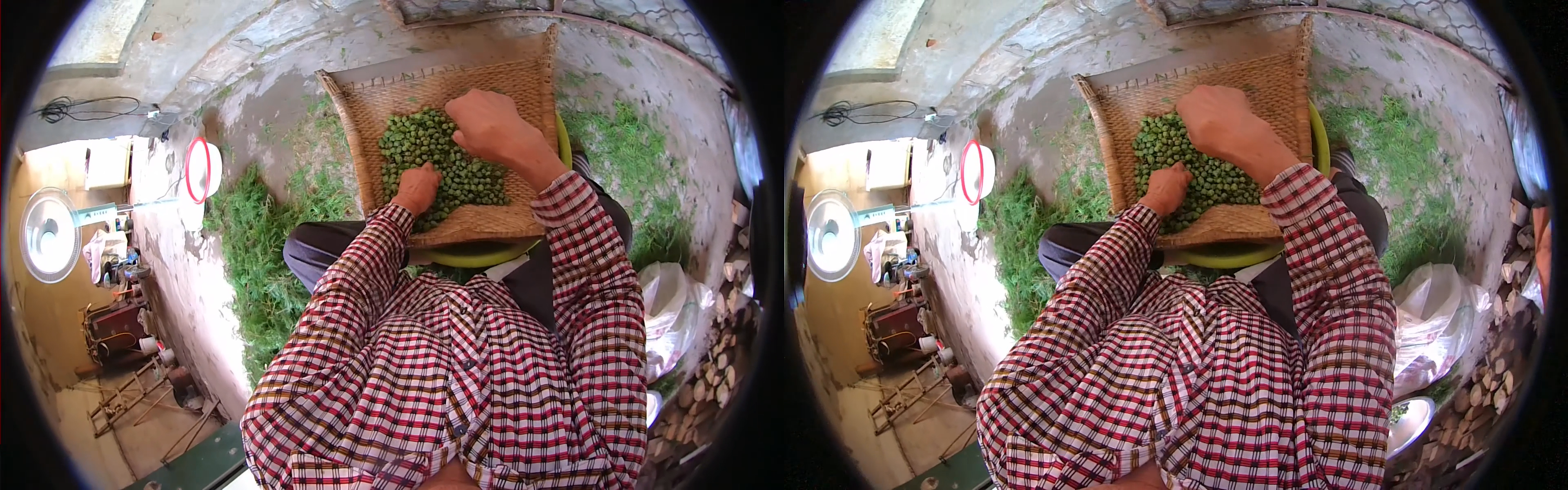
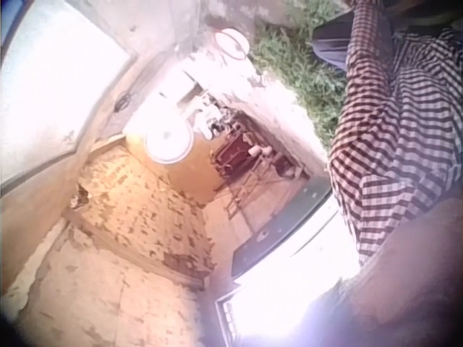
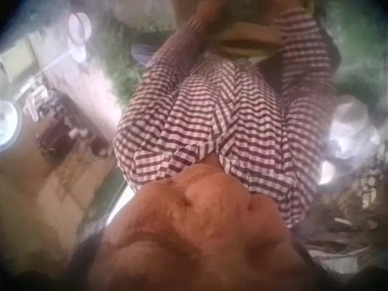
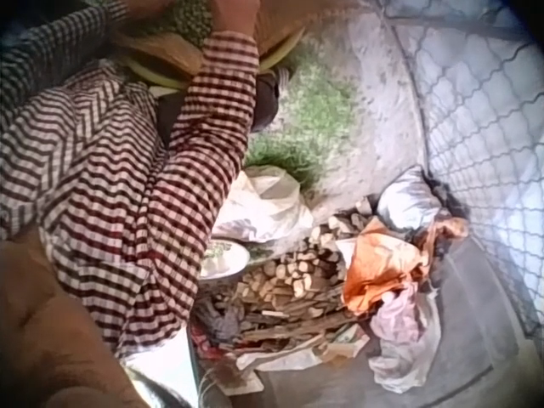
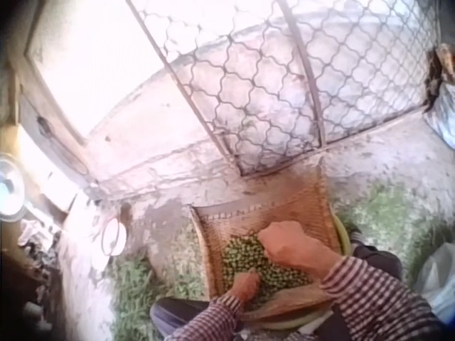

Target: The person sorts through a pile of green berries in a woven tray by hand, removing small stems and debris. They occasionally lift the tray to shake the berries and then resume picking through them.

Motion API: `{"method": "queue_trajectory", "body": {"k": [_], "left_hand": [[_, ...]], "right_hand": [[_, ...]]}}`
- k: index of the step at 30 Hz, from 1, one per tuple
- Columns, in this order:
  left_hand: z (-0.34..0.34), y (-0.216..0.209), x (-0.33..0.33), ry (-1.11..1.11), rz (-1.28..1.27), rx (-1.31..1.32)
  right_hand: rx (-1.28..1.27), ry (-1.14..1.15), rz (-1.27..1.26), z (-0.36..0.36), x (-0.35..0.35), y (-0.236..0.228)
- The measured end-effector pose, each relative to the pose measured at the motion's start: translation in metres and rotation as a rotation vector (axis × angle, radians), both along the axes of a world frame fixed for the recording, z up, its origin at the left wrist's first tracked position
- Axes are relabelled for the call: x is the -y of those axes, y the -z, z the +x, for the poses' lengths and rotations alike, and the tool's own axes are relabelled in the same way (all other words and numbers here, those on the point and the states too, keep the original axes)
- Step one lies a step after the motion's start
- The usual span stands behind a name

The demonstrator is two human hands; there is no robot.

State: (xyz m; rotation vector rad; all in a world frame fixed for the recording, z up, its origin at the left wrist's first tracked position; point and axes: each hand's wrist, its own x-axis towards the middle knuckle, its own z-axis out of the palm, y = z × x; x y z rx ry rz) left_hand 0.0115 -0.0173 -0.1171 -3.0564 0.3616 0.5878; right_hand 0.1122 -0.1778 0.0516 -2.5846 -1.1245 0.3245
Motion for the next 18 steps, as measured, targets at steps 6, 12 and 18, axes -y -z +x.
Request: {"method": "queue_trajectory", "body": {"k": [6,12,18], "left_hand": [[-0.005,0.003,-0.019,-0.205,-0.452,0.147],[-0.011,-0.042,-0.025,-0.71,-1.107,-0.213],[-0.017,-0.044,-0.027,-0.856,-1.595,-0.349]], "right_hand": [[-0.001,-0.007,0.029,-0.001,0.004,0.001],[-0.066,-0.018,-0.014,0.0,0.004,-0.001],[-0.056,-0.034,0.019,0.002,0.003,0.002]]}}
